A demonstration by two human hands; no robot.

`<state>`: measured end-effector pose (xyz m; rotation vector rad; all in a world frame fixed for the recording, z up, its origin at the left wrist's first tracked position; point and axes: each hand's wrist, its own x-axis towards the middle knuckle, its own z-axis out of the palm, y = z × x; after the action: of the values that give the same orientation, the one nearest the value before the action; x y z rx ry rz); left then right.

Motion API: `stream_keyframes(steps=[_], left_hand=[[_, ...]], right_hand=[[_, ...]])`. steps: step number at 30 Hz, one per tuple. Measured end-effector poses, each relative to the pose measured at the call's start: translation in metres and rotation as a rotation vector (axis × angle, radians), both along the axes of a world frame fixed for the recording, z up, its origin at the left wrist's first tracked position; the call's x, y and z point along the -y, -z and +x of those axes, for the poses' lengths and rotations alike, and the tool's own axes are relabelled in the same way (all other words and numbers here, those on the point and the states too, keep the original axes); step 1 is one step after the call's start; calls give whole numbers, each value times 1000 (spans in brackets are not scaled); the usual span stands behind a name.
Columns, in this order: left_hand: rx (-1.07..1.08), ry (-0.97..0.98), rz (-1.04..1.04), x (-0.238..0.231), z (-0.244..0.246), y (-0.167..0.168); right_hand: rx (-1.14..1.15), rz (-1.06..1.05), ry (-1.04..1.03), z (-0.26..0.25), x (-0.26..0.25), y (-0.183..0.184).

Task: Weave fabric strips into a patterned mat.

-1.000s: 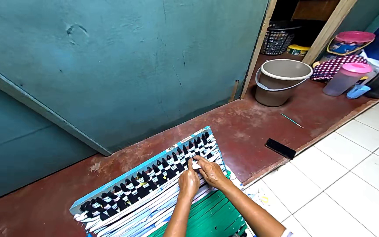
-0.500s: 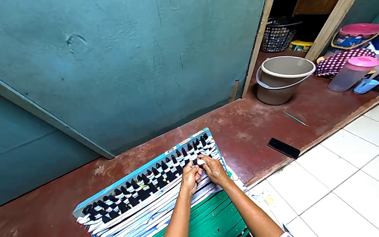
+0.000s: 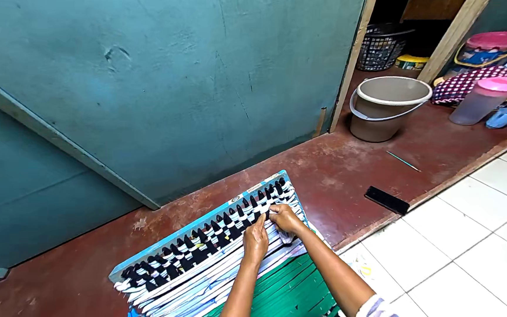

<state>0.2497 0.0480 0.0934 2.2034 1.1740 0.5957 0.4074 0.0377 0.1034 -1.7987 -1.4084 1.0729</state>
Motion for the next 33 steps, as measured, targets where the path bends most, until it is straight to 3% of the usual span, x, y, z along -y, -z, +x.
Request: stream_keyframes(steps=[4, 6, 8, 13, 18, 22, 27, 30, 33], left_hand=[[-20, -117, 273, 6, 9, 7], [-39, -154, 264, 4, 12, 8], [-48, -164, 126, 1, 15, 1], [94, -122, -204, -16, 14, -9], [89, -138, -41, -10, 15, -4], [363, -176, -175, 5, -8, -15], [1054, -215, -419, 23, -74, -39], [1303, -167, -352, 29, -123, -49], [1258, -242, -171, 38, -177, -67]], right_hand=[[-278, -8, -7, 6, 1, 7], [-347, 35, -35, 10, 3, 13], [-377, 53, -67, 15, 4, 16], [-336, 44, -104, 16, 4, 14], [-64, 145, -87, 8, 14, 9], [192, 361, 48, 3, 40, -3], [155, 633, 149, 16, 48, 11], [150, 710, 176, 18, 46, 23], [166, 784, 234, 16, 40, 37]])
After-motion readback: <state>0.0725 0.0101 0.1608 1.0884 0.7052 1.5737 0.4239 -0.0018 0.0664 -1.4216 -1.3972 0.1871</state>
